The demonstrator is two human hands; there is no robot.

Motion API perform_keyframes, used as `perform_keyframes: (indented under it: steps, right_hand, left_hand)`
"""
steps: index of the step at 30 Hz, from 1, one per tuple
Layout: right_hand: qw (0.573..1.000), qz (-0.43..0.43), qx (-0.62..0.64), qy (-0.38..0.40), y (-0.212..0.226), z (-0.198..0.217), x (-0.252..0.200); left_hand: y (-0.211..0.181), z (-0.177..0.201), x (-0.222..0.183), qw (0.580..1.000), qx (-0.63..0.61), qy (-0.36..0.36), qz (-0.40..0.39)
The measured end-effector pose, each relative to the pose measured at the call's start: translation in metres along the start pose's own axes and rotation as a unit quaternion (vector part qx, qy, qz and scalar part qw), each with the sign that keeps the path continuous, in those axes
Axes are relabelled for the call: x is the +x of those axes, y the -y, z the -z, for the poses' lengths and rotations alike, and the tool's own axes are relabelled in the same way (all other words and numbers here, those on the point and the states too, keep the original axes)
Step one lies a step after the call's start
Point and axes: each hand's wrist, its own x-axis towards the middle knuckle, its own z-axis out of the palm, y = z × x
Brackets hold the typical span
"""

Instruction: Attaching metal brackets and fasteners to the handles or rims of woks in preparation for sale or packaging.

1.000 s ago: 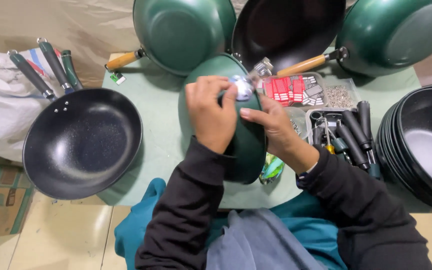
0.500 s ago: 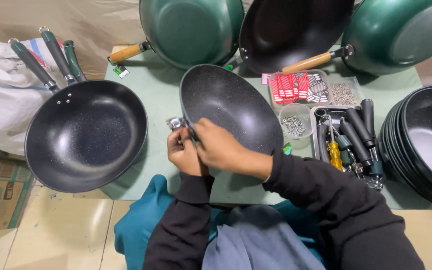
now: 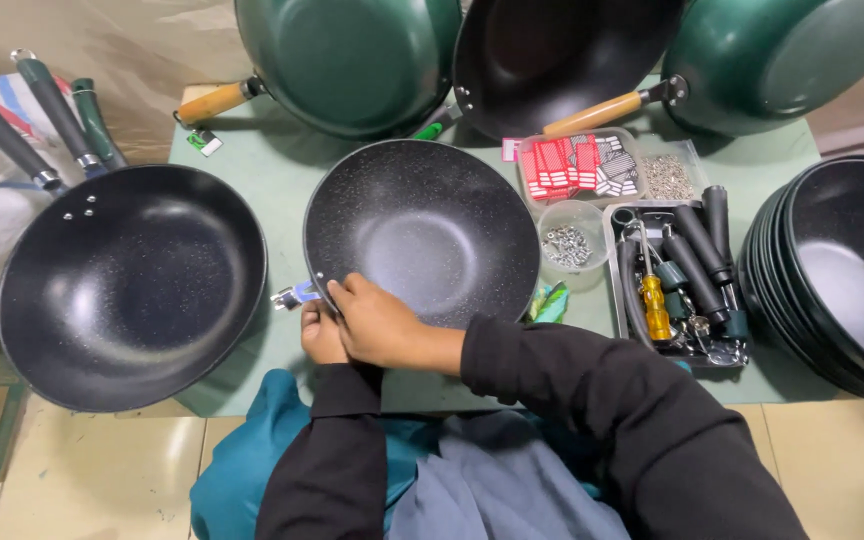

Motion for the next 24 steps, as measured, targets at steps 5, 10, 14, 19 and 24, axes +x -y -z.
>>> perform_keyframes:
  steps: [5,10,14,19,24]
  right_hand:
    - [0.998,-0.029,0.054,0.024,-0.003,-0.001,-0.005]
    - [0.984,-0.036,0.127,0.12,-0.011,-0.003,-0.013]
    - [0.984,0.011,0.159,0.081,-0.03,0.043,-0.013]
    - [0.996,-0.051,0.058,-0.043,-0.055,0.174,-0.018]
    - [0.989,-0.14,-0.041,-0.033,-0.133,0.223,-0.067]
  left_hand:
    - [-0.012,0.009,0.006,0.982,-0.089,0.019,0.168]
    - [0.024,0.022,0.022,0.952,-0.173,-0.009,0.252]
    - [-0.017,0.01,0.017,0.951,-0.148,-0.024,0.269]
    - [-0.048,0.012,0.007,0.944,-0.154,-0.042,0.287]
    - [-0.095,0.003,-0.003,0.941,-0.128,-0.073,0.304]
